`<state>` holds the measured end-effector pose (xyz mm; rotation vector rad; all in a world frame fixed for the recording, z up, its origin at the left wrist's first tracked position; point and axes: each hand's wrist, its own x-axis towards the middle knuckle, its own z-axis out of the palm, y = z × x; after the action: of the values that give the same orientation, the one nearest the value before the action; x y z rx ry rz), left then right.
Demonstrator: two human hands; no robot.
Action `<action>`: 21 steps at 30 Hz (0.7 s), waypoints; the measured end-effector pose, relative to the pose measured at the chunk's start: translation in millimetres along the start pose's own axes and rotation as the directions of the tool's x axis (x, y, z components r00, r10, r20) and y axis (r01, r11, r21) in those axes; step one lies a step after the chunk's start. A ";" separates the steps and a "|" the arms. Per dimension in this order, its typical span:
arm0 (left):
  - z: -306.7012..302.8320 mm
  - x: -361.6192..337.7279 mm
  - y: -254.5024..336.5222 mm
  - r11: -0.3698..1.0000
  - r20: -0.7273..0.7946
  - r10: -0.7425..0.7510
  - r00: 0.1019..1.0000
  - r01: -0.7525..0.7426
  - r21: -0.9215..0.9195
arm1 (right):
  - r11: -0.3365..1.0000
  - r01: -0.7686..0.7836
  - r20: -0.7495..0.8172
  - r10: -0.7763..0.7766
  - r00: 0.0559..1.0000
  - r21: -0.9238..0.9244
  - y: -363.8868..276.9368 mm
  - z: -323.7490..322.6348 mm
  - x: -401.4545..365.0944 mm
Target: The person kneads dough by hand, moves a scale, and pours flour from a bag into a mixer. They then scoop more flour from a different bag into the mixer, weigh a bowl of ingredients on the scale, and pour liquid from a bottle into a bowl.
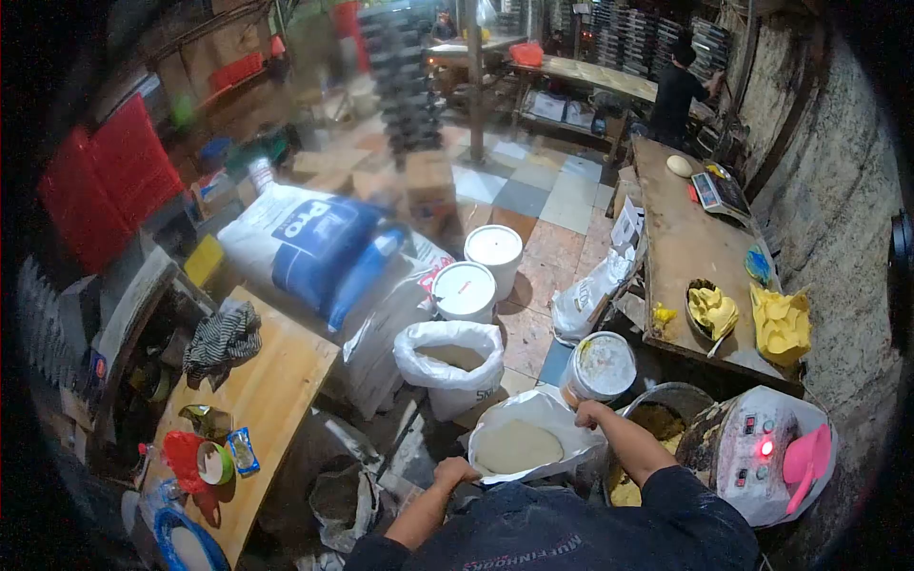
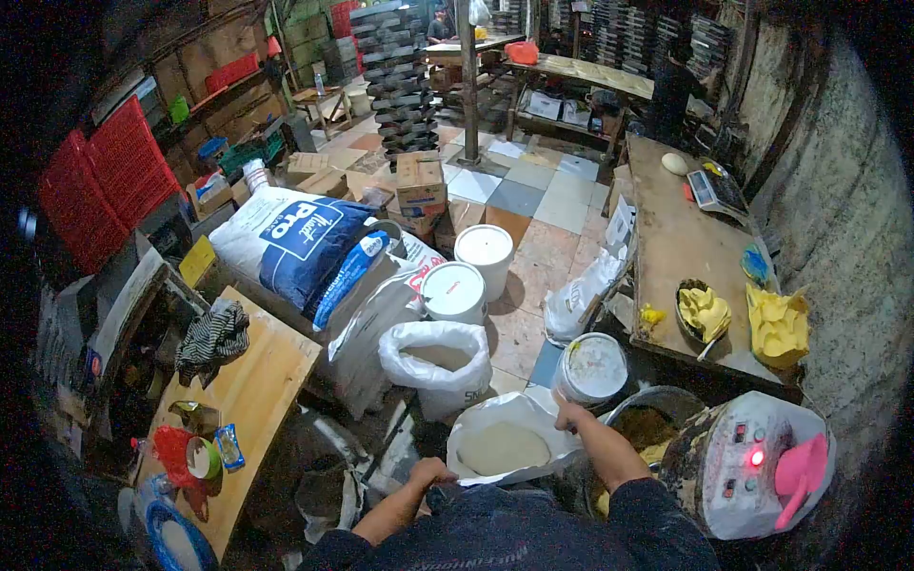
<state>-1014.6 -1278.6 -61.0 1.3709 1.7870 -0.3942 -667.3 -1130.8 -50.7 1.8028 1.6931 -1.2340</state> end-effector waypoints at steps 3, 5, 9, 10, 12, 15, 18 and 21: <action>-21.6 -6.2 19.0 0.999 -0.061 0.000 0.998 0.002 0.042 | 0.977 -0.020 0.033 0.028 0.999 -0.212 -14.8 2.0 -8.6; -35.4 -10.9 31.0 0.999 -0.099 0.002 0.995 0.003 0.053 | 0.961 0.052 -0.005 -0.056 0.998 -0.272 -14.7 0.5 -9.0; -35.0 -1.2 40.5 0.998 -0.130 -0.034 0.991 0.042 0.054 | 0.970 0.057 -0.100 -0.082 0.992 -0.236 -1.4 -5.9 -9.1; -31.5 3.8 36.4 0.997 -0.115 -0.036 0.993 0.043 0.062 | 0.979 0.040 -0.119 -0.065 0.991 -0.201 4.8 -6.1 -3.1; -26.2 8.7 29.7 0.994 -0.110 -0.039 0.993 0.050 0.096 | 0.971 0.064 -0.119 -0.094 0.988 -0.231 14.1 3.2 5.9; -32.7 6.7 20.0 0.995 -0.011 -0.010 1.000 0.011 0.096 | 0.964 -0.007 -0.335 -0.086 0.938 -0.267 16.7 19.0 12.1; -36.7 3.0 16.9 0.997 -0.017 -0.027 0.999 0.028 0.070 | 0.989 -0.072 -0.391 0.016 0.920 -0.129 13.8 28.0 -9.5; -31.2 18.2 7.2 0.995 -0.070 -0.070 0.995 0.075 0.060 | 0.989 -0.122 -0.447 0.074 0.892 -0.079 0.8 32.4 -32.9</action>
<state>-1022.3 -1243.2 -54.2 1.3804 1.8988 -0.4506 -673.9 -1175.8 -42.6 2.1926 1.8249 -0.7060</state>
